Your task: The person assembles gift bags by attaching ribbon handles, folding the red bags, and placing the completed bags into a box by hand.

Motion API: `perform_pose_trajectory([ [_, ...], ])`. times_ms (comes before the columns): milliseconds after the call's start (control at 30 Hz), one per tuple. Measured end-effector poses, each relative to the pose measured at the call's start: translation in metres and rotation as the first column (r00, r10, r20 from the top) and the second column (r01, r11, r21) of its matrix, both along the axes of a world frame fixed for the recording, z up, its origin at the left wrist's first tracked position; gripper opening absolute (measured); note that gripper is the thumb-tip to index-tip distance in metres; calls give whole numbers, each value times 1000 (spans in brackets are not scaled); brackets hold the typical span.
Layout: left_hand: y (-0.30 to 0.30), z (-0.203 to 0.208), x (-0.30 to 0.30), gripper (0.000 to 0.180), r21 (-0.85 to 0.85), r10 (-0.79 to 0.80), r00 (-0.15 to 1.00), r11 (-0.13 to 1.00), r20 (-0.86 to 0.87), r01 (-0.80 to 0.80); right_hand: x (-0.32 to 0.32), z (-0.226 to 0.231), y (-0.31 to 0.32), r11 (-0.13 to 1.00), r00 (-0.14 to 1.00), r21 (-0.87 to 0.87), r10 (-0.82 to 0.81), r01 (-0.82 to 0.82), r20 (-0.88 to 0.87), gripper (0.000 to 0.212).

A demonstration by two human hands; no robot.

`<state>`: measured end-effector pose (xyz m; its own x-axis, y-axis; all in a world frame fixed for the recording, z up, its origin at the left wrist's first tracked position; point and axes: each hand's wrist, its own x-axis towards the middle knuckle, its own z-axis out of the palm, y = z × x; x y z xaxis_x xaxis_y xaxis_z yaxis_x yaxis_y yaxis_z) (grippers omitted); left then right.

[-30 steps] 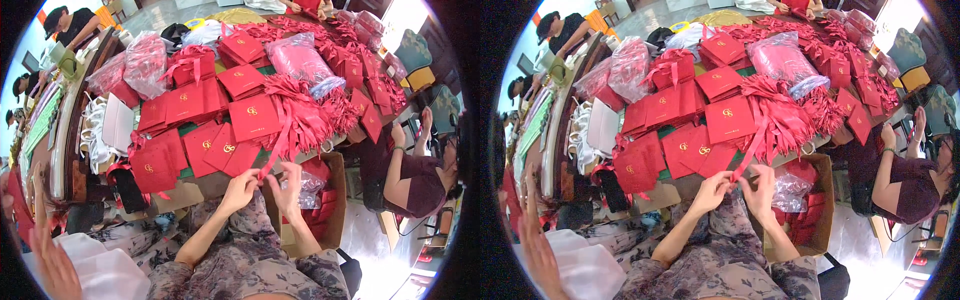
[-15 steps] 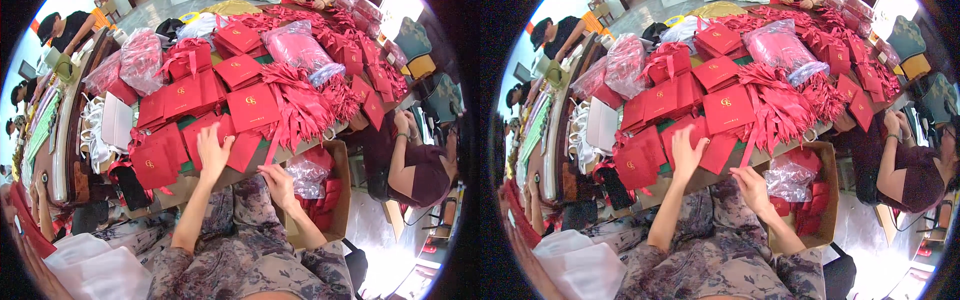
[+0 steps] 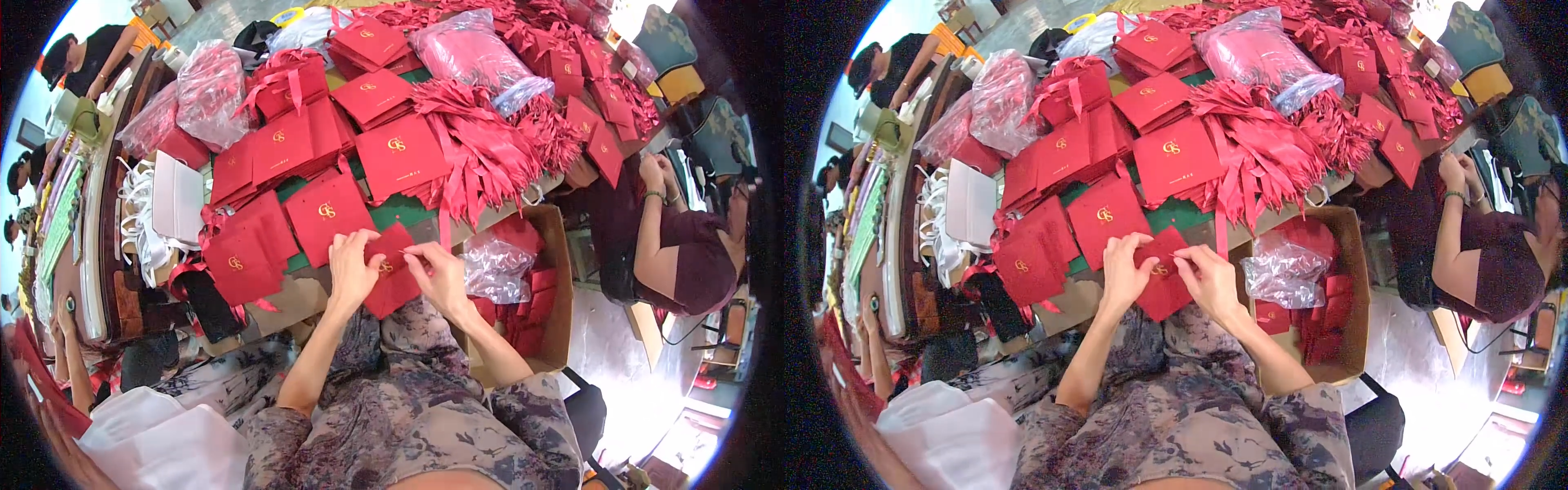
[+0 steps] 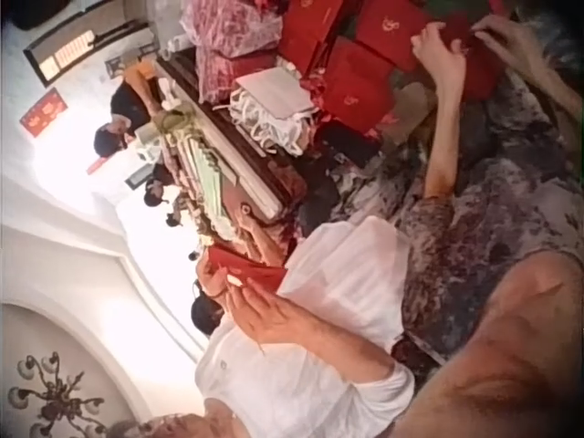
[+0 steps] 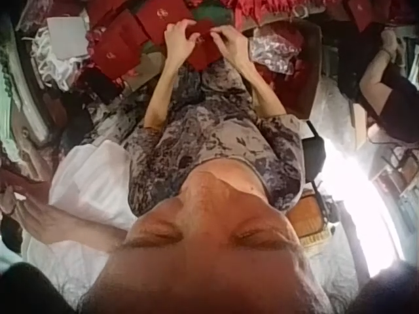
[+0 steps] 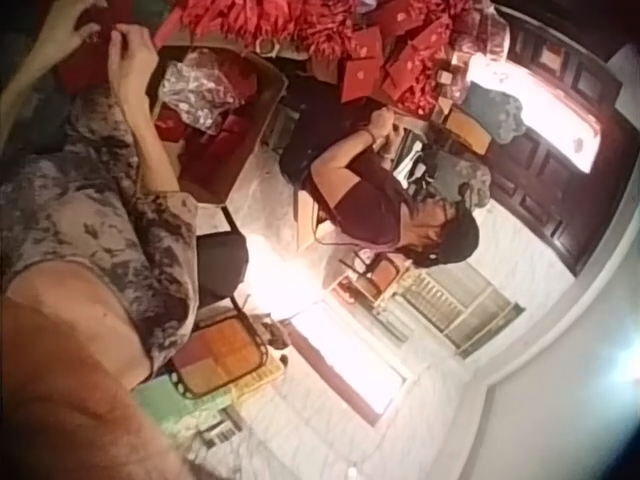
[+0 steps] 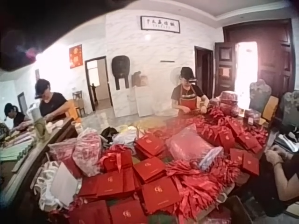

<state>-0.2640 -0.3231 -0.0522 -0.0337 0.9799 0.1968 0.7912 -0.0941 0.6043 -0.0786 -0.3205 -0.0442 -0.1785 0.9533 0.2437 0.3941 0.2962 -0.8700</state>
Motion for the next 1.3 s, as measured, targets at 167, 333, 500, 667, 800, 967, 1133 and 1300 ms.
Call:
perform_pose_trajectory([
  [167, -10, 12, 14, 28, -20, -53, 996, 998, 77, 54, -7, -11, 1, 998, 998, 61, -34, 31, 50, 11],
  [333, -15, 15, 20, 27, -9, -62, 996, 998, 63, 63, -8, -5, -2, 979, 996, -183, -87, 85, 0, 12],
  [500, -17, 23, 26, 26, 7, -70, 997, 998, 44, 69, -10, -7, -4, 989, 983, -62, -123, 133, 136, 13],
  [667, -17, 24, 27, 22, -20, -116, 990, 993, 85, 118, -7, -14, -3, 987, 974, 126, -122, 99, 193, 11],
  [800, -14, 10, 24, 16, -19, -149, 975, 988, 164, 154, 6, -21, 6, 996, 986, 89, 14, -29, 165, 16],
  [967, -11, 6, 26, 16, -144, -28, 948, 987, 316, 77, 17, -19, 18, 981, 969, 30, 182, -190, 164, 18],
  [1133, -13, -8, 26, 18, 8, -52, 985, 999, 164, 52, 29, 6, 36, 971, 966, 6, 239, -241, 95, 14],
  [1300, -20, -4, 43, 10, 307, -191, 981, 932, -42, 195, 38, 1, 63, 897, 871, 53, 410, -439, 271, 14],
])
